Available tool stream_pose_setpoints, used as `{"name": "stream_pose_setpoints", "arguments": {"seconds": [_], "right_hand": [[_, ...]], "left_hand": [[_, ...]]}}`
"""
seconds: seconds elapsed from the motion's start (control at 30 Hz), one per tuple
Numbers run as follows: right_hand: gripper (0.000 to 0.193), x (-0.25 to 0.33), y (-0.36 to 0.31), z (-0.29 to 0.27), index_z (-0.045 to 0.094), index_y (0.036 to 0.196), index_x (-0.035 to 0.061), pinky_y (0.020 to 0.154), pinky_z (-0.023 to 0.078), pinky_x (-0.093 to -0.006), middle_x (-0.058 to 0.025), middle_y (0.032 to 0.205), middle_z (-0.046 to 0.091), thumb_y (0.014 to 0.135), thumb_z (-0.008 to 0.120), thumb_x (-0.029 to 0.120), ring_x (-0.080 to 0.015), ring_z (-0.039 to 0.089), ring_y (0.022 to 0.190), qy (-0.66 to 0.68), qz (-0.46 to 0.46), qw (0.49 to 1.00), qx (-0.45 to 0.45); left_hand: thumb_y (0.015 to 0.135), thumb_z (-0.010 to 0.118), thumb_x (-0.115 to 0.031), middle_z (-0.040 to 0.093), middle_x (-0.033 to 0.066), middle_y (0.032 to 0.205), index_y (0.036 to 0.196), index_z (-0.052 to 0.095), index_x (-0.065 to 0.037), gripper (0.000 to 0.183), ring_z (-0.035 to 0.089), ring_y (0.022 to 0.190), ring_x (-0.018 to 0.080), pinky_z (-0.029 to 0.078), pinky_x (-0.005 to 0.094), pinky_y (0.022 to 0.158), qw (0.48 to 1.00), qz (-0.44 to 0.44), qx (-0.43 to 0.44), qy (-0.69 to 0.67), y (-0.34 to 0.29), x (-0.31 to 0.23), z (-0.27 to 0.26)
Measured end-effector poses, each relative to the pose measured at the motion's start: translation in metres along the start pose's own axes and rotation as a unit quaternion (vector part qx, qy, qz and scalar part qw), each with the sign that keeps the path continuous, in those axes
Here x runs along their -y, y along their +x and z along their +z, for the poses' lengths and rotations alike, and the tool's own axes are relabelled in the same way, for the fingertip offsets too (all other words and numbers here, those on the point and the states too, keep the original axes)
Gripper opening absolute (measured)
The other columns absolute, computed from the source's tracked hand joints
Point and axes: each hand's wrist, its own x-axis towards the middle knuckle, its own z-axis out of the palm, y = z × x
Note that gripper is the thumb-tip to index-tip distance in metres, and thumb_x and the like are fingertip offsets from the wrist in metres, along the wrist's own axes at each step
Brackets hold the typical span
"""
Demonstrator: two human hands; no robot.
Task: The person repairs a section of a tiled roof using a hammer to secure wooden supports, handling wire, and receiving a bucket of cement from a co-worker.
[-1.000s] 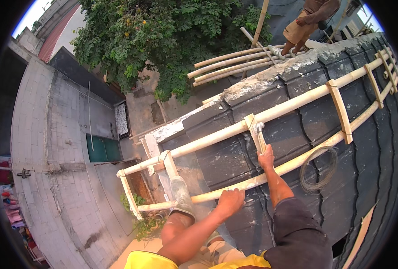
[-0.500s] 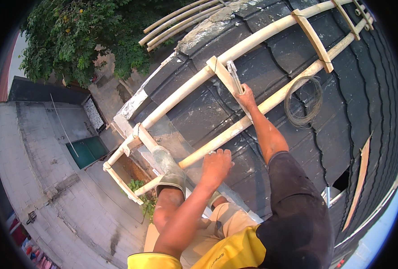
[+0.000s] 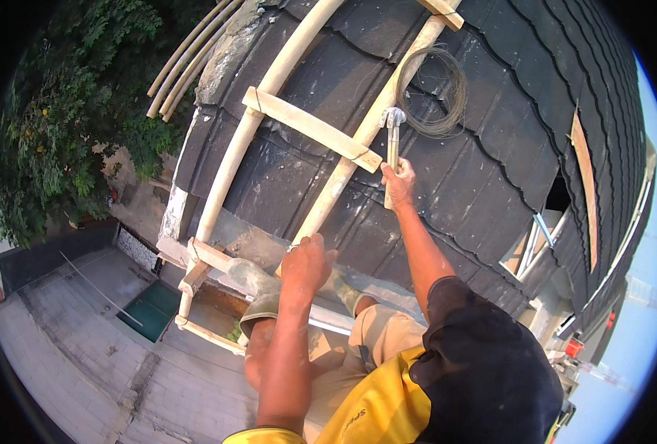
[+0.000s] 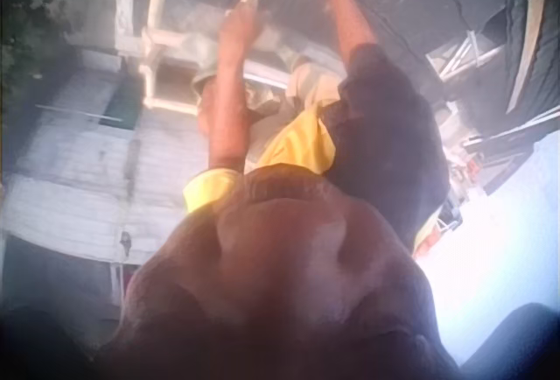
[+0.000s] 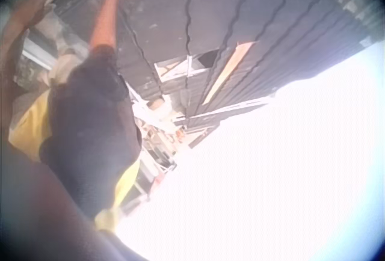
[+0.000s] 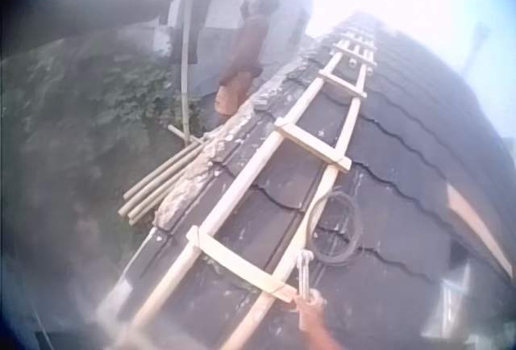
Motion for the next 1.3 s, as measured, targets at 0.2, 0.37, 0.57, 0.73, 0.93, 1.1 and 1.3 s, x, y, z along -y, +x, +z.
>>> {"name": "stream_pose_setpoints", "arguments": {"seconds": [0.2,0.37,0.57,0.73,0.93,1.1,1.3], "right_hand": [[0.036,-0.079,0.022,-0.099,0.061,0.113,-0.0035,0.066,0.052,-0.0312,-0.0097,0.089,0.066,0.082,0.074,0.010,-0.0168,0.064,0.069,-0.230,-0.046,0.952,-0.197],[0.038,-0.060,0.072,-0.080,0.061,0.114,-0.0005,0.081,0.053,-0.0397,-0.0159,0.096,0.069,0.082,0.075,0.014,-0.0289,0.069,0.089,-0.246,-0.061,0.927,-0.275],[0.045,-0.030,0.149,-0.076,0.060,0.119,0.0082,0.089,0.051,-0.0491,-0.0191,0.108,0.070,0.080,0.076,0.023,-0.0377,0.067,0.105,-0.380,0.017,0.904,-0.196],[0.048,0.005,0.151,-0.057,0.056,0.124,0.0064,0.102,0.041,-0.0535,-0.0193,0.130,0.057,0.082,0.074,0.020,-0.0359,0.054,0.124,-0.502,0.078,0.845,-0.167],[0.074,0.021,0.099,0.033,0.042,0.140,0.0008,0.111,0.034,-0.0469,-0.0200,0.145,0.040,0.079,0.077,0.026,-0.0383,0.039,0.134,-0.456,-0.362,0.809,0.080],[0.092,0.002,0.088,0.136,0.034,0.146,0.0034,0.109,0.040,-0.0460,-0.0205,0.144,0.044,0.075,0.082,0.038,-0.0366,0.043,0.135,-0.548,-0.214,0.760,0.276],[0.060,-0.008,0.108,0.158,0.049,0.114,0.0071,0.086,0.052,-0.0514,-0.0254,0.104,0.069,0.071,0.078,0.038,-0.0441,0.066,0.100,-0.609,-0.198,0.724,0.257]], "left_hand": [[0.085,0.071,-0.029,0.067,0.0224,0.097,0.098,0.061,0.000,0.033,0.068,0.090,0.0408,0.054,0.0485,0.078,1.000,0.013,0.010,0.026,0.005,-0.006,0.010],[0.086,0.071,-0.027,0.067,0.0235,0.098,0.099,0.060,0.001,0.033,0.067,0.089,0.0427,0.053,0.0507,0.077,0.999,0.013,0.031,0.025,0.007,-0.010,0.021],[0.086,0.071,-0.026,0.066,0.0240,0.094,0.097,0.058,0.000,0.031,0.066,0.087,0.0441,0.053,0.0512,0.076,0.997,0.048,0.040,0.036,0.010,-0.029,0.031],[0.086,0.071,-0.026,0.066,0.0232,0.095,0.097,0.058,0.000,0.032,0.066,0.087,0.0433,0.053,0.0508,0.076,0.997,0.040,0.047,0.046,0.009,-0.026,0.034],[0.086,0.070,-0.028,0.066,0.0199,0.096,0.100,0.060,0.000,0.033,0.067,0.087,0.0397,0.054,0.0485,0.075,0.997,0.034,0.026,0.059,0.013,-0.027,0.032],[0.086,0.071,-0.029,0.066,0.0177,0.097,0.102,0.062,-0.001,0.034,0.068,0.091,0.0355,0.053,0.0467,0.078,0.999,0.016,0.022,0.029,0.010,-0.033,0.029],[0.085,0.065,-0.017,0.067,0.0148,0.092,0.097,0.066,-0.002,0.019,0.069,0.087,0.0312,0.051,0.0432,0.075,0.999,-0.002,-0.019,0.026,0.009,-0.040,0.042]]}}
